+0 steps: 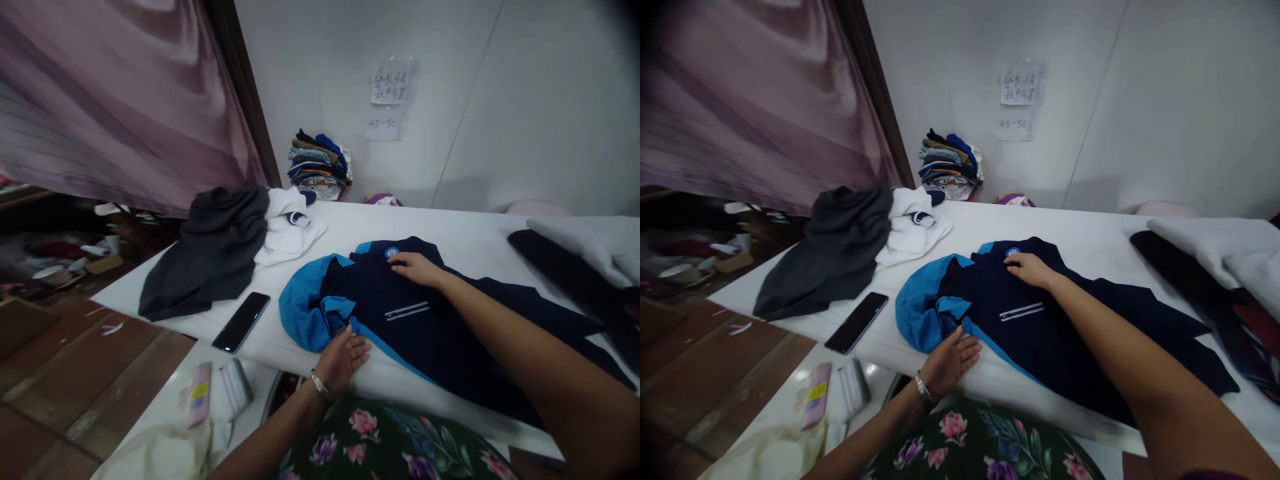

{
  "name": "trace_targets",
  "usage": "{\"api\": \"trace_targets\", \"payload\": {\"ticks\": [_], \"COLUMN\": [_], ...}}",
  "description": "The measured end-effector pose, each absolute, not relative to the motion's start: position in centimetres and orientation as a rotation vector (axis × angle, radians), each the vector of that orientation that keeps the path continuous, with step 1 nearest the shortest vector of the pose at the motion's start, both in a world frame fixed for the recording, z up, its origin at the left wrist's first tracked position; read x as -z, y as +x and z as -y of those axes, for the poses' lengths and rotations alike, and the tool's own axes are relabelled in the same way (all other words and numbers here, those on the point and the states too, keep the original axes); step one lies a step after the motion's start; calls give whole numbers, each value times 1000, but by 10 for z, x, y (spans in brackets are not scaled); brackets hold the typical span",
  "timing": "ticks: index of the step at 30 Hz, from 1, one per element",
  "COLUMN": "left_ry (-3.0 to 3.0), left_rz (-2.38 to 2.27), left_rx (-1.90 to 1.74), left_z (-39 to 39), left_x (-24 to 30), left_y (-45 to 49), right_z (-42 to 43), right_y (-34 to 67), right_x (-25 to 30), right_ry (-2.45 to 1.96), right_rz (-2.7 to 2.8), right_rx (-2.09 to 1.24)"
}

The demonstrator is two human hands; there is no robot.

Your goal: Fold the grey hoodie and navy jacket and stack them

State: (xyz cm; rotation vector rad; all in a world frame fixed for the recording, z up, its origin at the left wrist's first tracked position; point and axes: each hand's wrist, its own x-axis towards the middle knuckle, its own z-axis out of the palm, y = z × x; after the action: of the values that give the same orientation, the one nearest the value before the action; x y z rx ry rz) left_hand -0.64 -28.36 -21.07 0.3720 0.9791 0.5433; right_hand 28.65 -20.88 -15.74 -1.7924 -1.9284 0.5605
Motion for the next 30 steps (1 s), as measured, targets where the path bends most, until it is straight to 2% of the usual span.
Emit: {"api": "trace_targets", "payload": {"ticks": [4, 9, 17, 21, 25, 30], "left_ry": [414, 513, 341, 246, 298, 422], "left_rz": [-949, -954, -809, -810, -850, -913], "left_rx": [-587, -625, -543, -571, -585, -620], "left_z": [287, 286, 277, 271, 265, 262], "left_x": [216, 227, 242, 246, 248, 250], "left_y": [-11, -13, -6, 7, 18, 23], "right_z": [165, 131, 118, 117, 123, 143], "right_y": [236, 195, 192, 203, 215, 234], "right_x": [169, 186, 196, 188, 181, 173], "right_ry": [-1709, -1889, -1932, -2030, -1942, -1742], "right_rz": [2179, 2332, 2524, 2468, 2412, 2386], "right_rx": [-481, -506, -261, -471, -579, -553]}}
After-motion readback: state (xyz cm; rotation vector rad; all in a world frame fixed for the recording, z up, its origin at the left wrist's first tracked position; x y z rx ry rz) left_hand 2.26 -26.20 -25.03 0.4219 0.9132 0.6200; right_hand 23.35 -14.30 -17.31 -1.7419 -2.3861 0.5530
